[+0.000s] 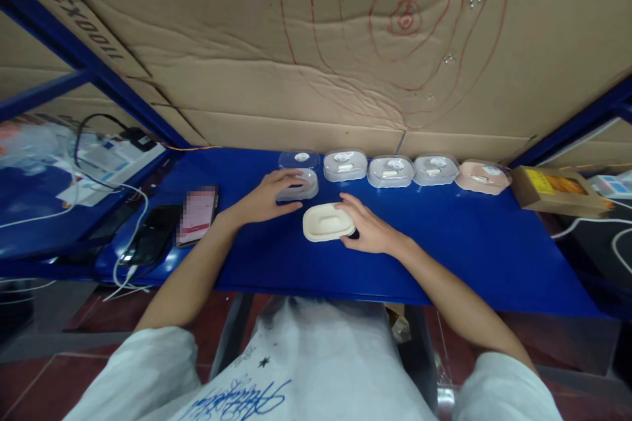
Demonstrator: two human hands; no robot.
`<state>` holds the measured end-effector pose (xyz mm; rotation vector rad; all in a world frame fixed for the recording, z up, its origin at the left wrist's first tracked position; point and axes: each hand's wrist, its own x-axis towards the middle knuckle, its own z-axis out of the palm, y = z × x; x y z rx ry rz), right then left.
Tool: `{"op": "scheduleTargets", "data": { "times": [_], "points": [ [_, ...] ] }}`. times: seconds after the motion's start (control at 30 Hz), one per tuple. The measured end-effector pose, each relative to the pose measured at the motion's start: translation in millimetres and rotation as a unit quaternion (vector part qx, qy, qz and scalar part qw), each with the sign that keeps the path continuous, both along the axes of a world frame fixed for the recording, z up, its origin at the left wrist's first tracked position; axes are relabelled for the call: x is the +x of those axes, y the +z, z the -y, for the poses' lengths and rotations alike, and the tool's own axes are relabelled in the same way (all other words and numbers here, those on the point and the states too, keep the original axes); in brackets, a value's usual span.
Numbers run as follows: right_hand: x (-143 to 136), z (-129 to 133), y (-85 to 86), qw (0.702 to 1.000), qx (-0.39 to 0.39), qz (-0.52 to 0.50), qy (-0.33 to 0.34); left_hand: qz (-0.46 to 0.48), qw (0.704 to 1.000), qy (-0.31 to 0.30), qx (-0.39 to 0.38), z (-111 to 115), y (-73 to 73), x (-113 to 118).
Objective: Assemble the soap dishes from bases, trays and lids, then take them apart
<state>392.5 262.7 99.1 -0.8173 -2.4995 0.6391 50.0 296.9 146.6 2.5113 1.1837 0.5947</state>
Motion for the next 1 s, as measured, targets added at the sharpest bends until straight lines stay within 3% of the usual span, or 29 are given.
{"op": "scheduleTargets", "data": {
  "times": [0.1,0.23,0.6,0.7,0.83,1.0],
  "points": [
    [-9.0,4.5,-2.4,1.000,-0.012,-0.009,0.008,-0.006,0.995,-0.081,-0.055,14.3,1.1,20.2],
    [-15.4,7.0,-0.7,1.000,-0.013,-0.001,0.021,-0.067,0.991,-0.090,-0.076,21.8,-8.3,35.4],
    [2.7,-14.4,-1.6,0.996,0.045,0.016,-0.077,-0.101,0.992,-0.043,-0.063,7.6,-5.4,-0.5],
    [4.2,-30.4,6.0,0.989,0.103,0.056,-0.096,-0.105,0.991,-0.039,-0.069,5.9,-7.0,-7.8],
    [-0.9,-69.6,28.3,0.974,0.154,0.085,-0.144,-0.099,0.992,-0.034,-0.068,6.1,-5.3,-7.3],
    [-12.3,-116.2,48.6,0.969,0.089,0.159,-0.170,-0.080,0.996,-0.003,-0.031,6.3,-2.0,6.2]
  ]
}}
